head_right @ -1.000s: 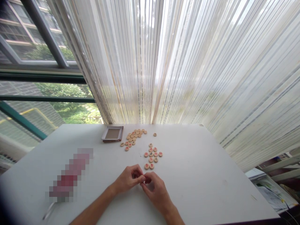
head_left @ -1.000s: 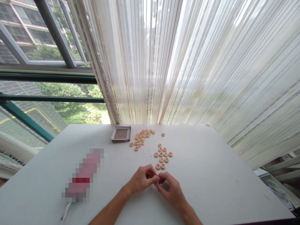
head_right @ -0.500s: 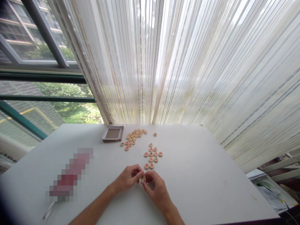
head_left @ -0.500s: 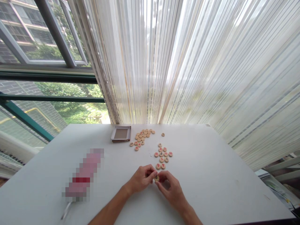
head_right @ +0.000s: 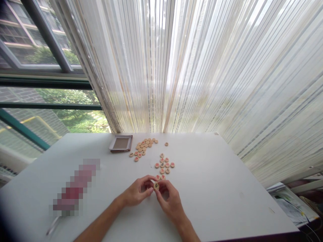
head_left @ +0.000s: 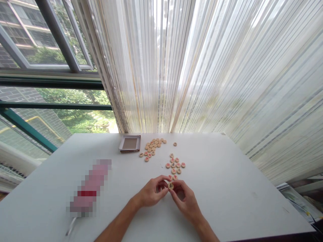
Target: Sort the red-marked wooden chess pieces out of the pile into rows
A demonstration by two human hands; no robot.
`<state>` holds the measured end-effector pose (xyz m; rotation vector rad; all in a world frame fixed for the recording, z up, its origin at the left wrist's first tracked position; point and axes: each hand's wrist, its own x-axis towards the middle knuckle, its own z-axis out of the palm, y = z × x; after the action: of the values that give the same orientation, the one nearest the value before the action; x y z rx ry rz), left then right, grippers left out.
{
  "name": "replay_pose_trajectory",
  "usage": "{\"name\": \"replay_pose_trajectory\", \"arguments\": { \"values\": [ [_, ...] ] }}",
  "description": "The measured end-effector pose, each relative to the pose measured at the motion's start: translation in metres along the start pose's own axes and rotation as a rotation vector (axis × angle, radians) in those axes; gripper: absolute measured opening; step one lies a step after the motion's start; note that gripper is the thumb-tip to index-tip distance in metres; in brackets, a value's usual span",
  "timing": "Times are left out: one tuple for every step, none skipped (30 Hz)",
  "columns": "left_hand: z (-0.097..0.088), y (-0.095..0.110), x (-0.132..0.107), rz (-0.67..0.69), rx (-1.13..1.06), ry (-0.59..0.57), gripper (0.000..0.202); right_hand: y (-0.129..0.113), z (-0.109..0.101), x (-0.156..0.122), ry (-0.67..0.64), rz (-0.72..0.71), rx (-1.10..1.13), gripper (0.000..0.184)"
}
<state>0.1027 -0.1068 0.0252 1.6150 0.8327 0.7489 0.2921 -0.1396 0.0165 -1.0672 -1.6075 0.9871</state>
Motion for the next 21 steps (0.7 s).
{"name": "replay_pose_trajectory", "arguments": {
  "values": [
    [0.0003,-0.0002,-0.0001,0.004,0.001,0.001,0.033,-0.0003,-0.0005,0.0,0.0,0.0,0.006,0.017],
    [0.0007,-0.0003,-0.0001,0.004,0.002,0.005,0.033,-0.0007,-0.0011,0.0,-0.003,0.002,0.012,0.017],
    [0.001,-0.0005,0.0001,0.0,0.0,0.009,0.032,-0.0011,-0.0016,-0.0001,-0.008,0.004,0.018,0.017],
    [0.0013,-0.0007,0.0004,-0.005,-0.003,0.012,0.032,-0.0017,-0.002,-0.0002,-0.013,0.007,0.025,0.017],
    [0.0016,-0.0009,0.0007,-0.009,-0.007,0.014,0.032,-0.0022,-0.0024,-0.0002,-0.013,0.01,0.033,0.017],
    [0.0017,-0.001,0.001,-0.01,-0.01,0.016,0.032,-0.0028,-0.0026,-0.0003,-0.013,0.013,0.042,0.017],
    [0.0018,-0.0012,0.0013,-0.01,-0.011,0.018,0.032,-0.0035,-0.0027,-0.0002,-0.011,0.017,0.052,0.017],
    [0.0018,-0.0012,0.0015,-0.009,-0.01,0.019,0.032,-0.0041,-0.0027,-0.0001,-0.007,0.022,0.061,0.017],
    [0.0018,-0.0012,0.0017,-0.007,-0.004,0.02,0.032,-0.0048,-0.0027,0.0,-0.002,0.027,0.069,0.017],
    [0.0018,-0.001,0.0018,-0.005,0.009,0.024,0.032,-0.0056,-0.0028,0.0003,0.002,0.034,0.074,0.017],
    [0.0018,-0.0007,0.0017,-0.002,0.028,0.029,0.031,-0.0063,-0.0028,0.0006,0.002,0.042,0.075,0.016],
    [0.0018,-0.0003,0.0017,0.0,0.05,0.035,0.031,-0.007,-0.0029,0.0009,0.001,0.048,0.072,0.017],
    [0.0018,0.0001,0.0015,0.002,0.072,0.039,0.03,-0.0074,-0.003,0.0012,-0.001,0.054,0.065,0.017],
    [0.0018,0.0006,0.0014,0.002,0.089,0.042,0.03,-0.0076,-0.0031,0.0016,-0.004,0.061,0.055,0.018],
    [0.0019,0.001,0.0013,-0.001,0.101,0.04,0.029,-0.0073,-0.0032,0.0018,-0.008,0.069,0.043,0.019],
    [0.0021,0.0015,0.0012,-0.004,0.107,0.035,0.029,-0.0067,-0.0031,0.002,-0.012,0.08,0.03,0.02],
    [0.0023,0.0018,0.0012,-0.007,0.109,0.03,0.028,-0.0057,-0.003,0.0021,-0.014,0.091,0.016,0.021],
    [0.0026,0.0021,0.0011,-0.009,0.111,0.027,0.027,-0.0044,-0.0028,0.0021,-0.015,0.104,0.002,0.022],
    [0.0029,0.0024,0.001,-0.009,0.116,0.026,0.026,-0.003,-0.0025,0.002,-0.014,0.115,-0.012,0.024],
    [0.0032,0.0027,0.001,-0.008,0.123,0.026,0.025,-0.0017,-0.0021,0.0019,-0.01,0.125,-0.025,0.025],
    [0.0034,0.0029,0.0008,-0.006,0.132,0.026,0.023,-0.0006,-0.0017,0.0017,-0.003,0.134,-0.035,0.026]
  ]
}}
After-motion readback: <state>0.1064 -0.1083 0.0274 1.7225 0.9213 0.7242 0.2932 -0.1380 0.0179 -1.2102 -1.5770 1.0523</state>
